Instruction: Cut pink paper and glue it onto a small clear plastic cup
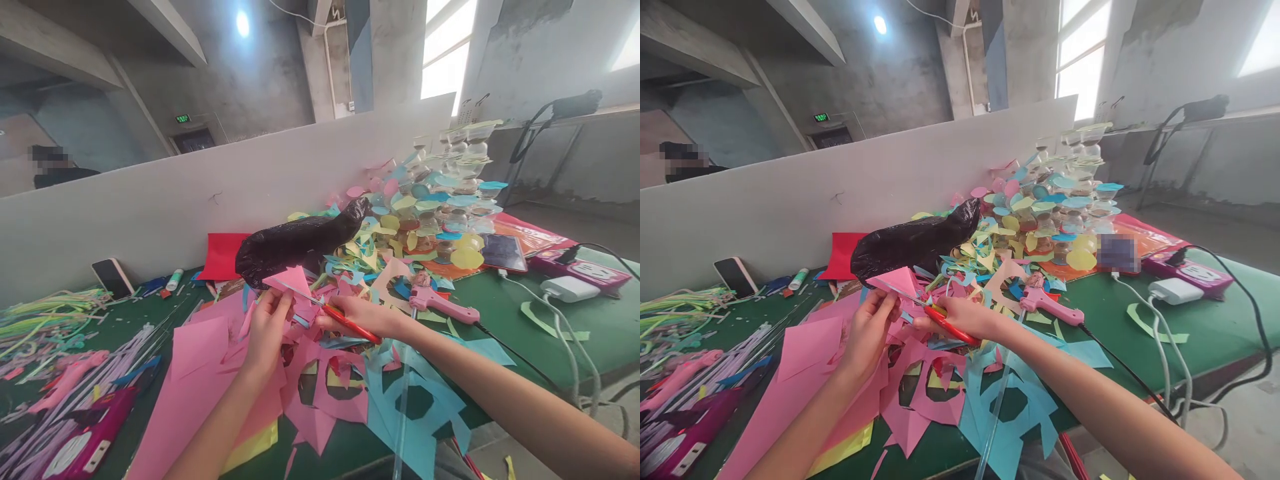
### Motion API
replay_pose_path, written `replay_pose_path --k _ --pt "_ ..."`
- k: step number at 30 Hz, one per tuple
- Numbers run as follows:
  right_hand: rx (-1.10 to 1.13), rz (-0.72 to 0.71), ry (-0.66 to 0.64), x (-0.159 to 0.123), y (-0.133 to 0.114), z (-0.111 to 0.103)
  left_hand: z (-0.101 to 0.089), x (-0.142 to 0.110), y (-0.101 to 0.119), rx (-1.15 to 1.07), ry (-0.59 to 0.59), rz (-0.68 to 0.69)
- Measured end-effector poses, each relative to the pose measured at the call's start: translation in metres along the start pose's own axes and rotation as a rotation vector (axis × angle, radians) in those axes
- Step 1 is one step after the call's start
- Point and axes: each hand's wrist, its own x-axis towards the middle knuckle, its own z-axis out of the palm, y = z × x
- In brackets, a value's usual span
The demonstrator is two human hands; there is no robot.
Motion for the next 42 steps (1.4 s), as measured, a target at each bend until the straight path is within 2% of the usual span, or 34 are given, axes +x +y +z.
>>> replay_pose_path --k 9,18,24,28,32,34,36,38,42 --pt "-0.009 -0.009 0.028 0.0 -0.002 0.003 0.004 -0.006 0.007 -0.012 -0.014 -0.038" --pt "-0.019 -0.007 0.077 0.005 0.002 0.009 0.008 -0.01 0.011 0.013 -0.028 -0.02" --pt "-0.01 0.026 0.11 -0.001 -0.007 0.0 0.007 -0.009 0.007 0.033 -0.044 -0.028" --pt "0.023 0.144 0.247 -0.002 -0.008 -0.009 0.0 0.001 0.0 0.121 0.018 -0.017" --pt "0.081 0.232 0.284 0.001 0.0 -0.014 -0.015 0.024 -0.022 0.245 0.179 0.027" --pt "0.001 0.261 0.274 0.002 0.003 -0.015 -0.022 0.033 -0.032 0.33 0.24 0.082" --pt "-0.173 0.317 0.267 0.003 0.004 -0.014 -0.027 0.038 -0.035 0.441 0.256 0.172" --pt "-0.377 0.374 0.261 0.004 0.003 -0.011 -0.027 0.037 -0.032 0.565 0.192 0.286" --pt "-0.591 0.441 0.265 0.005 0.002 -0.006 -0.019 0.03 -0.022 0.774 -0.125 0.469"
